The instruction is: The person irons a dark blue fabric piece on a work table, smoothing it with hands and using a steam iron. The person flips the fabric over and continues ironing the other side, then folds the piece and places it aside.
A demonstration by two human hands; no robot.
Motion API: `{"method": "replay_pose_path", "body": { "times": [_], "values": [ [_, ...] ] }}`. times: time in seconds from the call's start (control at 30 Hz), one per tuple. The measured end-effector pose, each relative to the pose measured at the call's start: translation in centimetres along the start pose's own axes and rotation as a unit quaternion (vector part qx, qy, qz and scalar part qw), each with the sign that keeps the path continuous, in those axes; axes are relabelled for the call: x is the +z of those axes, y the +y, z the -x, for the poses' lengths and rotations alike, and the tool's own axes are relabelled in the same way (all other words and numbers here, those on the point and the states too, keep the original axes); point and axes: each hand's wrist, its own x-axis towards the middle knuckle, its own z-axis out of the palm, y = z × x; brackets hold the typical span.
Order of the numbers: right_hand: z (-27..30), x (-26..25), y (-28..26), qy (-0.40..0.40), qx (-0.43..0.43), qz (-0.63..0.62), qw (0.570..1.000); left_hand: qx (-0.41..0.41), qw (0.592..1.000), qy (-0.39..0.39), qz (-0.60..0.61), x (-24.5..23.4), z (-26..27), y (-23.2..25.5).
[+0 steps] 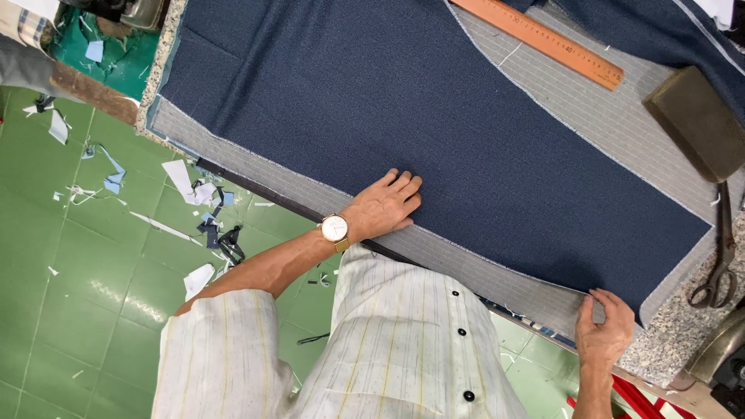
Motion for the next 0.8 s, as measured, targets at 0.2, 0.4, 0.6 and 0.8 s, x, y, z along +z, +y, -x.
{"method": "replay_pose_path", "body": {
  "times": [0.2, 0.4, 0.6, 0.8],
  "values": [
    [-0.3, 0.1, 0.5, 0.002, 0.011, -0.017, 1.000, -0.004, 0.998, 0.042, 0.038, -0.8, 0.4, 0.0],
    [-1.1, -0.3, 1.5, 0.020, 0.072, -0.042, 0.996, 0.011, 0.995, 0.071, 0.068, -2.4, 1.8, -0.4],
    [-1.6, -0.6, 3.1, 0.032, 0.112, -0.042, 0.992, -0.097, 0.988, 0.046, 0.109, -1.3, 9.8, -6.4],
    [-2.6, -0.6, 3.6, 0.041, 0.136, -0.016, 0.990, -0.317, 0.944, 0.091, -0.022, -3.1, 17.6, -13.5]
  ]
}}
